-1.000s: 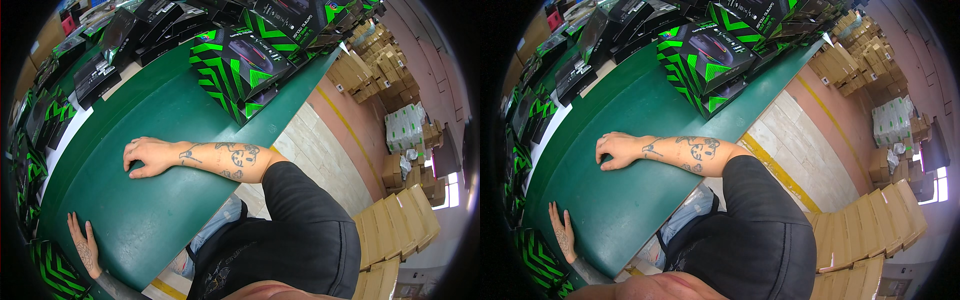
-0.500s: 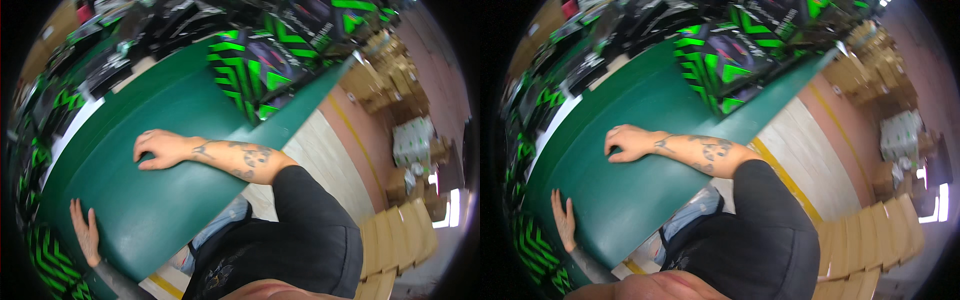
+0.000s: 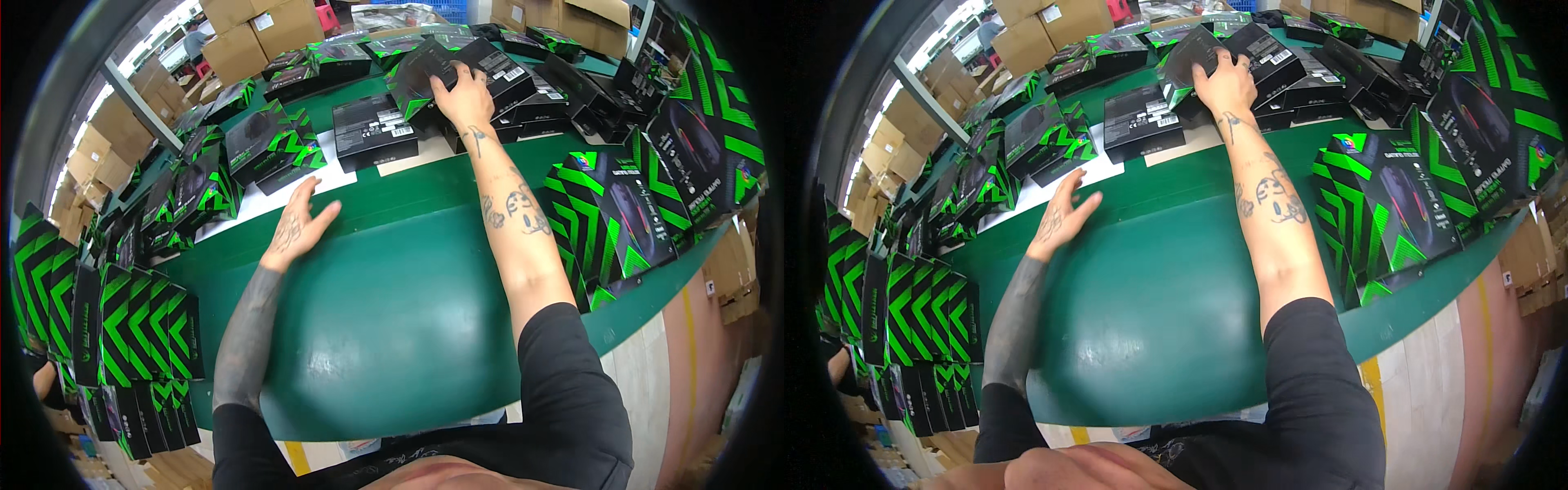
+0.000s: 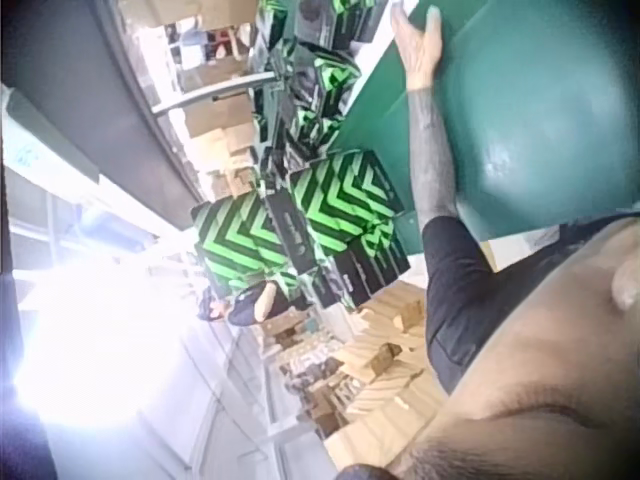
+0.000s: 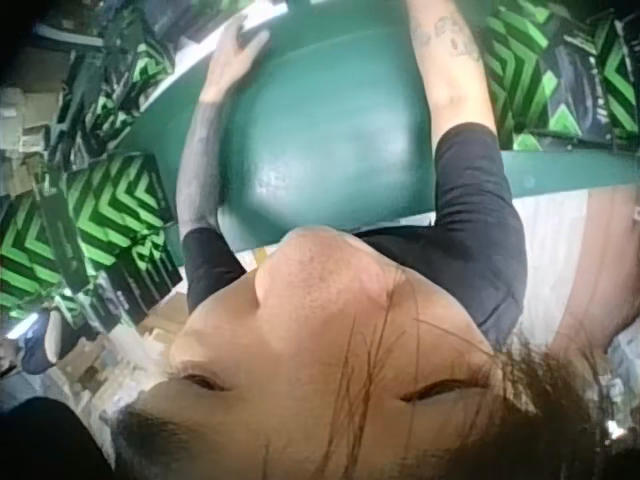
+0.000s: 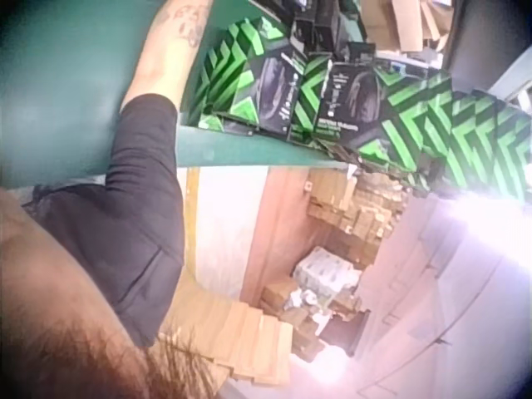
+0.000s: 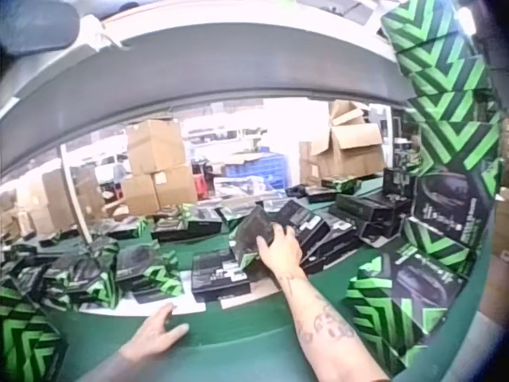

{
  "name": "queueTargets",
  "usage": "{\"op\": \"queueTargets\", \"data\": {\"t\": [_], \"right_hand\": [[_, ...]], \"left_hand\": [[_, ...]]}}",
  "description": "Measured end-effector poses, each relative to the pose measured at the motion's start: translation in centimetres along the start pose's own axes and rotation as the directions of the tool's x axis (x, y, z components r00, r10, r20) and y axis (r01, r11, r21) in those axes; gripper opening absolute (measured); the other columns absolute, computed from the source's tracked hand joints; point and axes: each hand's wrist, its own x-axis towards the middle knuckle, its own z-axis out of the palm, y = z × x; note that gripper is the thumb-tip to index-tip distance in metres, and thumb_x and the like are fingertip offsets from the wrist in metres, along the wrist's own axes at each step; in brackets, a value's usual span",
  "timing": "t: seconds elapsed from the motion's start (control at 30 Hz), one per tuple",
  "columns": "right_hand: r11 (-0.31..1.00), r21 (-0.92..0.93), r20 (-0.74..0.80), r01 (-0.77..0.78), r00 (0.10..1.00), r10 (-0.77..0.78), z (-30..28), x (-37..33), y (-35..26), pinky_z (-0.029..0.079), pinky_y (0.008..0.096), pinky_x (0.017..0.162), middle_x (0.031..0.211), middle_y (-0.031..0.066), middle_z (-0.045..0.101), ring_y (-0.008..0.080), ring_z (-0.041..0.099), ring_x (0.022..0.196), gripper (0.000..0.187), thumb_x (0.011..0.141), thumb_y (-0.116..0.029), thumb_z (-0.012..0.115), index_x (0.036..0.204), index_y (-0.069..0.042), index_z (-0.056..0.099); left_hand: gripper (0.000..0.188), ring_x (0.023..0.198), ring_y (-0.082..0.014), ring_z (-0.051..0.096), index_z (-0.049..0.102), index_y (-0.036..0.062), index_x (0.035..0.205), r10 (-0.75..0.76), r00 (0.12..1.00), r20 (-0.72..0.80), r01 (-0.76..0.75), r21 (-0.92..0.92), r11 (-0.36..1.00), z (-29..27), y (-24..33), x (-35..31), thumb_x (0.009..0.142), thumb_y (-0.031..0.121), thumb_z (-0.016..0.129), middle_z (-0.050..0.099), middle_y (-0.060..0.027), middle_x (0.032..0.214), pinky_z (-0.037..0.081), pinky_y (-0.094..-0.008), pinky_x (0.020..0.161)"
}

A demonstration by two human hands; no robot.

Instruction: Sorting and inspecting retail boxes of wireless gaming mice on a production floor table.

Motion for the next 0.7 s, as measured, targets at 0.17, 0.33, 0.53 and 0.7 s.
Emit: {"op": "queueTargets", "data": {"t": [0.17, 0.33, 0.53, 0.7], "right_hand": [[0.990, -0.025, 0.011, -0.138, 0.990, 0.138, 0.6, 3.0, -0.4, 0.044, 0.0459, 0.092, 0.110, 0.0239, 0.060, 0.0400, 0.056, 0.106, 0.054, 0.081, -0.048, 0.051, 0.121, -0.012, 0.056], [0.978, -0.075, 0.332, -0.196, 0.920, 0.210, 1.9, 8.6, 0.5, 0.047, 0.0393, 0.091, 0.109, 0.0197, 0.063, 0.0330, 0.060, 0.106, 0.048, 0.084, -0.039, 0.047, 0.113, -0.004, 0.062], [0.952, 0.155, 0.414, -0.264, 0.892, 0.180, 2.4, 9.4, 0.4, 0.055, 0.0294, 0.061, 0.107, 0.0160, 0.065, 0.0228, 0.069, 0.064, 0.043, 0.088, -0.031, 0.045, 0.107, 0.004, 0.061], [0.782, 0.395, 0.489, -0.483, 0.831, 0.266, 2.0, 10.8, 1.8, 0.056, 0.0268, 0.050, 0.113, 0.0155, 0.060, 0.0252, 0.067, 0.062, 0.040, 0.091, -0.023, 0.043, 0.114, 0.008, 0.053]], "left_hand": [[0.076, 0.121, -0.0290, 0.048, 0.036, -0.0061, 0.134, -0.299, 0.948, -0.106, 0.228, -0.430, 0.873, 2.9, -1.0, 8.7, 0.085, 0.048, 0.061, 0.048, -0.0216, 0.131, 0.040, -0.0355, 0.097], [0.077, 0.117, -0.0255, 0.050, 0.034, -0.0046, 0.136, -0.258, 0.953, -0.157, 0.175, -0.410, 0.895, 6.2, -0.6, 11.0, 0.084, 0.043, 0.064, 0.052, -0.0196, 0.126, 0.038, -0.0318, 0.098], [0.082, 0.119, -0.0239, 0.048, 0.028, -0.0052, 0.139, -0.267, 0.954, -0.136, 0.167, -0.499, 0.850, 6.3, -1.7, 10.7, 0.081, 0.037, 0.069, 0.051, -0.0178, 0.129, 0.036, -0.0302, 0.100], [0.084, 0.120, -0.0230, 0.048, 0.024, -0.0047, 0.142, -0.346, 0.934, -0.087, 0.225, -0.609, 0.760, 6.6, -0.8, 11.0, 0.080, 0.030, 0.071, 0.048, -0.0172, 0.132, 0.035, -0.0288, 0.101]]}}
